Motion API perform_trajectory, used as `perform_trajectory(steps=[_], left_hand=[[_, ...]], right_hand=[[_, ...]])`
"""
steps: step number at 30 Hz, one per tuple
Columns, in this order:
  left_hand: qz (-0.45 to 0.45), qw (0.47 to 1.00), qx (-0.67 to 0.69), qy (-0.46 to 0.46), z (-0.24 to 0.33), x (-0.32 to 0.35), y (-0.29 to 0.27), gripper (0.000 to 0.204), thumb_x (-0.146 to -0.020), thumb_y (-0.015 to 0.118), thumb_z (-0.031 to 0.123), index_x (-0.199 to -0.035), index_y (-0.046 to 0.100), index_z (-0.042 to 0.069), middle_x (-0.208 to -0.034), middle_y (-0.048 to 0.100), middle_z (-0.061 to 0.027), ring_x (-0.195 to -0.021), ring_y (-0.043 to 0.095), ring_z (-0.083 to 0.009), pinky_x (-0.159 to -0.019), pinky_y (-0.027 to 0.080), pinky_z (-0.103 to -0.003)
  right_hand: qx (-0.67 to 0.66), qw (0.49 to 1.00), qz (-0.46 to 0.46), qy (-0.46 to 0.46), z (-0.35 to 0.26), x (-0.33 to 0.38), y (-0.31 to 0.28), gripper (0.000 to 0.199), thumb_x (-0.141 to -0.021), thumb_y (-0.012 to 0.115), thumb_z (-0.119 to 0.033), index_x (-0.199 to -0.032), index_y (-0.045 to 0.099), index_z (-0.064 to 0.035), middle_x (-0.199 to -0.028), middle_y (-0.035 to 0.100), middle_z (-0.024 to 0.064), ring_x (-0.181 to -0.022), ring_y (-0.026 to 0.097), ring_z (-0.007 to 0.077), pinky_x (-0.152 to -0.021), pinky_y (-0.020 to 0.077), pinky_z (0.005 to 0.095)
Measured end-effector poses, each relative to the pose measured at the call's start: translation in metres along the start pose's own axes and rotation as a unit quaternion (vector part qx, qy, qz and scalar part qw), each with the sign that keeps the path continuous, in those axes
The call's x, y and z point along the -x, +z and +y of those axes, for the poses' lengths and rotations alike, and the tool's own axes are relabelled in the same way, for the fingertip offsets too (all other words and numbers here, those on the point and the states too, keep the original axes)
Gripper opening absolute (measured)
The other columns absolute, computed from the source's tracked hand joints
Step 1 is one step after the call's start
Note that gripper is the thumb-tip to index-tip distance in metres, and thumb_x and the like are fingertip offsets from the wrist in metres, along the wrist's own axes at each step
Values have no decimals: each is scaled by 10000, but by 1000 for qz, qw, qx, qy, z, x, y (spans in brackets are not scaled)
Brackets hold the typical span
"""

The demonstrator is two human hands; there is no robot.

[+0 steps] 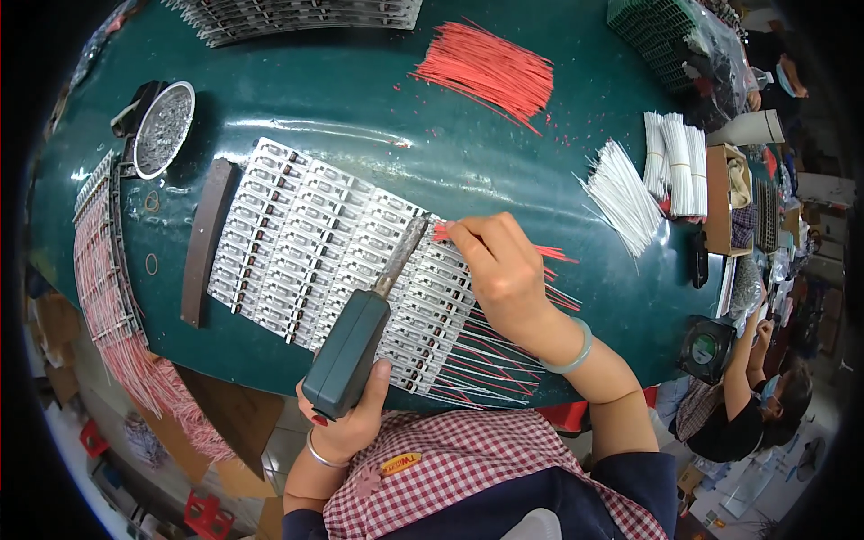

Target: The person solders red and white wires onto a grid of small electronic components using a soldering iron.

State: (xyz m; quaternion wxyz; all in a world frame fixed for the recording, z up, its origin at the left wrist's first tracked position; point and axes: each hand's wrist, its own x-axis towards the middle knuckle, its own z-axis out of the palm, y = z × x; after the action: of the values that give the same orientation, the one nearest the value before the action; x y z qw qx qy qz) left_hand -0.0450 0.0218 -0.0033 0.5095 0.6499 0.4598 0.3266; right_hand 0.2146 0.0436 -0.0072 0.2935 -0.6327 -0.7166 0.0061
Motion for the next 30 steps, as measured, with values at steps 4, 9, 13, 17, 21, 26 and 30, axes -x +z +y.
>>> perform_trajectory(steps=[4, 9, 13, 17, 21, 26, 30], left_hand=[[34, 998, -3, -49, 12, -1, 2, 284, -887, 793, 89, -1124, 724, -52, -1001, 761, -151, -807, 743, -242, -734, 575, -320], [-5, 1000, -23, 0, -10, 8, -6, 457, -939, 749, 28, -1356, 580, -46, -1101, 690, -110, -684, 600, -111, -570, 491, -265], [14, 1000, -13, 16, -13, 8, -4, 469, -949, 732, 22, -1381, 560, -43, -1159, 675, -114, -679, 588, -100, -562, 483, -259], [4, 1000, -17, 14, -12, 10, -5, 472, -951, 730, 25, -1388, 561, -38, -1191, 678, -122, -682, 590, -100, -564, 484, -254], [2, 1000, -22, 15, -11, 12, -8, 473, -949, 735, 32, -1386, 568, -35, -1197, 677, -121, -687, 594, -99, -568, 485, -250], [71, 995, 22, -65, 1, 6, -4, 326, -890, 793, 98, -1168, 708, -50, -1057, 751, -161, -874, 736, -275, -782, 574, -345], [59, 994, 22, -89, -3, 10, -6, 326, -892, 792, 101, -1169, 708, -49, -1051, 751, -161, -869, 737, -272, -774, 573, -345]], right_hand=[[21, 1000, -9, -14, 10, -4, -10, 312, -725, 667, 20, -1035, 688, 47, -987, 649, 120, -858, 632, 281, -686, 548, 367], [138, 977, -155, -51, 14, -49, -52, 173, -694, 678, 33, -853, 697, -31, -819, 618, 101, -823, 674, 272, -637, 528, 383], [321, 887, -313, -111, 7, -81, -56, 94, -585, 768, -93, -654, 705, -103, -752, 605, 77, -768, 637, 219, -604, 483, 324], [389, 859, -315, -106, 8, -80, -33, 82, -574, 770, -98, -619, 703, -108, -713, 599, 59, -776, 638, 211, -589, 475, 313], [401, 858, -304, -104, 7, -79, -27, 66, -581, 765, -110, -611, 707, -107, -700, 599, 51, -761, 621, 201, -568, 449, 312], [416, 862, -266, -117, 13, -73, -25, 56, -606, 751, -116, -593, 698, -108, -698, 599, 45, -757, 611, 197, -565, 438, 320], [379, 877, -278, -100, 16, -68, -28, 89, -656, 737, -117, -741, 737, -88, -781, 640, 60, -798, 615, 213, -610, 448, 318]])
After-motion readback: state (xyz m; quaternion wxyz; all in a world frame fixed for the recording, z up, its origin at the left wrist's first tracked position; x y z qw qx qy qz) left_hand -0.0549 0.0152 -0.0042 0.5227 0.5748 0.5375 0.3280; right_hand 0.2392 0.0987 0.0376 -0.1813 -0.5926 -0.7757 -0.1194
